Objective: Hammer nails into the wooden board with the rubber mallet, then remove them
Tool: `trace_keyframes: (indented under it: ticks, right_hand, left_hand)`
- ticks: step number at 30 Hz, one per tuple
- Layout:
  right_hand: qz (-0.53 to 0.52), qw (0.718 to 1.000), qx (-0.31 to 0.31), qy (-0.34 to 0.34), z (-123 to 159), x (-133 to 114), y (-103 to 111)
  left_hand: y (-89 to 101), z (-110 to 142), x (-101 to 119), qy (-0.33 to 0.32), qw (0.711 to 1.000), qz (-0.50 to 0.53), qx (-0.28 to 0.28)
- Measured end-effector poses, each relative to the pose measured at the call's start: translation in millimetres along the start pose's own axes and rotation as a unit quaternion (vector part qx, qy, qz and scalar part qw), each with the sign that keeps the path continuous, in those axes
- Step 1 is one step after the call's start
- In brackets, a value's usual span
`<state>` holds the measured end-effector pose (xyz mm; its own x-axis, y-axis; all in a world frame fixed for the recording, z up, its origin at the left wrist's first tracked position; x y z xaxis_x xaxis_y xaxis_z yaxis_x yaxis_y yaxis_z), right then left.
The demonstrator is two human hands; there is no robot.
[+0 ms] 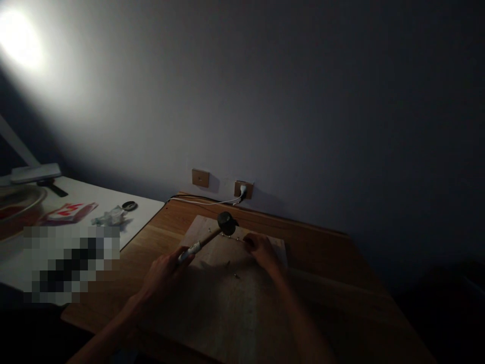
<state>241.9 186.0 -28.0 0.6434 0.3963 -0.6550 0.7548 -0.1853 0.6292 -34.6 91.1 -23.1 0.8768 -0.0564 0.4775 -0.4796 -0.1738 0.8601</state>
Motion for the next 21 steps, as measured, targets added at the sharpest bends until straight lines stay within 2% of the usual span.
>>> trace_keyframes:
  ticks: [5,11,16,21]
  right_hand:
    - [0.013,1.000,0.021,-0.019,-0.8,8.9,-1.9]
    - [0.034,0.997,0.052,-0.041,1.2,16.4,-0.2]
    - [0.066,0.993,0.069,-0.063,10.5,21.5,23.7]
    - [0.099,0.988,0.108,-0.044,23.0,8.6,49.2]
  left_hand:
    - [-2.2,-2.5,3.3,-0.010,1.000,-0.004,-0.003]
    - [-1.0,-11.3,38.6,-0.058,0.998,-0.026,-0.017]
    - [-11.1,-15.3,65.1,-0.115,0.990,-0.069,-0.033]
    - [-12.1,-14.8,66.6,-0.125,0.990,-0.060,-0.022]
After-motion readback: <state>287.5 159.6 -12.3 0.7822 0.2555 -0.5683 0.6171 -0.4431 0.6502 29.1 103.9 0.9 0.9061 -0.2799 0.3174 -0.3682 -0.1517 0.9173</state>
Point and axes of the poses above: each hand's wrist, its own z-axis away from the middle knuckle, its own y-axis out of the back of the hand, x = y × z, the point moved 10 cm from there along -z, towards the middle knuckle, and after that the axes turned 13 degrees about x, right-handed, at the moved point
